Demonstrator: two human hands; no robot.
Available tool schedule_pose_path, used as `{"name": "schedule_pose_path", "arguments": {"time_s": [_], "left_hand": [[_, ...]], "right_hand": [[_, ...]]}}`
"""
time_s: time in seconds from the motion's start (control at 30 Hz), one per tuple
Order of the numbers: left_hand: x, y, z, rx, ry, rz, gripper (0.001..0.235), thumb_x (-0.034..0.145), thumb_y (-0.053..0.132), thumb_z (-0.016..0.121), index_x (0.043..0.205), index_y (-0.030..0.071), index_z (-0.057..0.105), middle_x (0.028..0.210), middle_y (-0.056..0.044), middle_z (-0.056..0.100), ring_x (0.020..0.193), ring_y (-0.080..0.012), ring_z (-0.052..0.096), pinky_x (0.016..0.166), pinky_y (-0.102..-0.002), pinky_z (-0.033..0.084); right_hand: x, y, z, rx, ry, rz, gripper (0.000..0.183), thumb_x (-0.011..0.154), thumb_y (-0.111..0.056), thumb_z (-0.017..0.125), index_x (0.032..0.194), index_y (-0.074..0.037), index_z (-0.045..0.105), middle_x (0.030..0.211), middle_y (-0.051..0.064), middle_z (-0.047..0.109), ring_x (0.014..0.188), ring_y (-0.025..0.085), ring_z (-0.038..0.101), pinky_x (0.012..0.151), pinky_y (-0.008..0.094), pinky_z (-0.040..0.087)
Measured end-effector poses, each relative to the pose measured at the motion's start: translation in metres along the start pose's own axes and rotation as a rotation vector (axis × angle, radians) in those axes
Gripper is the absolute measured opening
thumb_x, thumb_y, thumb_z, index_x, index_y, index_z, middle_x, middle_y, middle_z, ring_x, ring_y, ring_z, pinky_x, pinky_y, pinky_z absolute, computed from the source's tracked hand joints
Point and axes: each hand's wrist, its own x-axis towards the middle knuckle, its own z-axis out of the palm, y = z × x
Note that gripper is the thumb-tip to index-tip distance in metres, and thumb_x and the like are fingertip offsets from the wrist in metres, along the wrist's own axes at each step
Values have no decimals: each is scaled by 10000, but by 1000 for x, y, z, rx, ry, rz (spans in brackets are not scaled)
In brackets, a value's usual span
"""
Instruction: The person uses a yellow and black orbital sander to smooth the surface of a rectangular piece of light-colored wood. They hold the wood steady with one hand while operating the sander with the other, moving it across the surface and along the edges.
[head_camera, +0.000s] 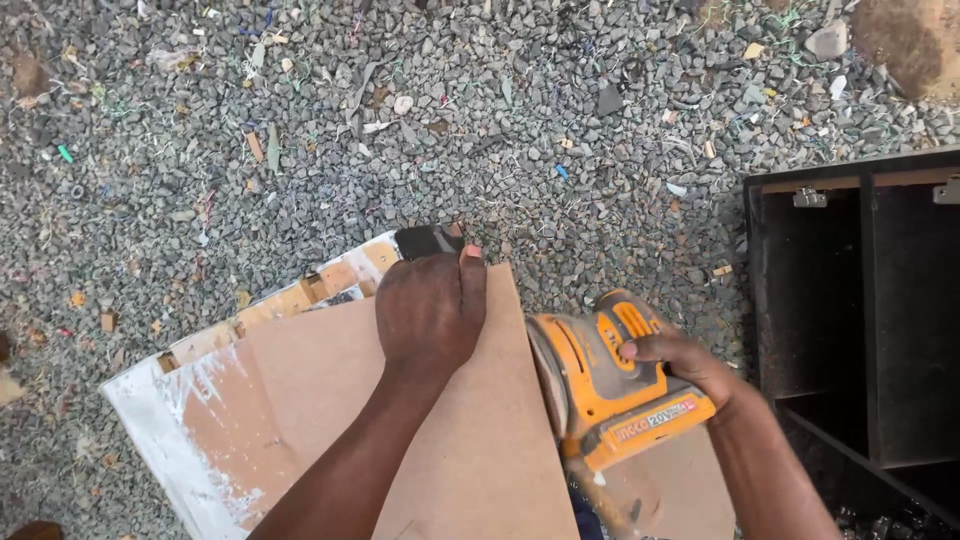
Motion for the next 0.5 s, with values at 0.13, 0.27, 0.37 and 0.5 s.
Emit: {"name": "schedule_pose_path", "arguments": {"time_s": [0.13,0.27,0.37,0.5], "left_hand": [[-4,3,-1,-26,34,28,580,1057,357,324,577,157,581,483,-120,570,560,-298,672,675,-413,517],[-7,10,-4,-25,63,43,579,1062,349,309,588,150,576,500,-130,578,598,-309,687,722,-414,527],[-5,9,-5,-19,12,3,610,1070,353,264,598,150,592,513,-124,601,616,-294,702,757,-398,530],[1,3,-7,-34,-39,-84,640,1069,395,232,601,164,601,512,-100,603,606,-254,691,770,-374,523]], "right_hand": [[72,20,-39,44,-35,125,677,732,-188,722,1367,15,603,1015,314,699,734,506,688,658,657,566],[95,-30,-20,27,-95,110,569,774,-269,739,1239,50,664,955,262,725,680,413,709,631,596,593],[104,-35,-25,13,-153,35,620,784,-295,715,1306,25,620,1022,245,722,722,419,716,660,608,601],[-16,-44,42,-293,10,-257,1118,566,-198,807,1583,-28,374,1471,267,540,1304,387,534,1059,543,493]]}}
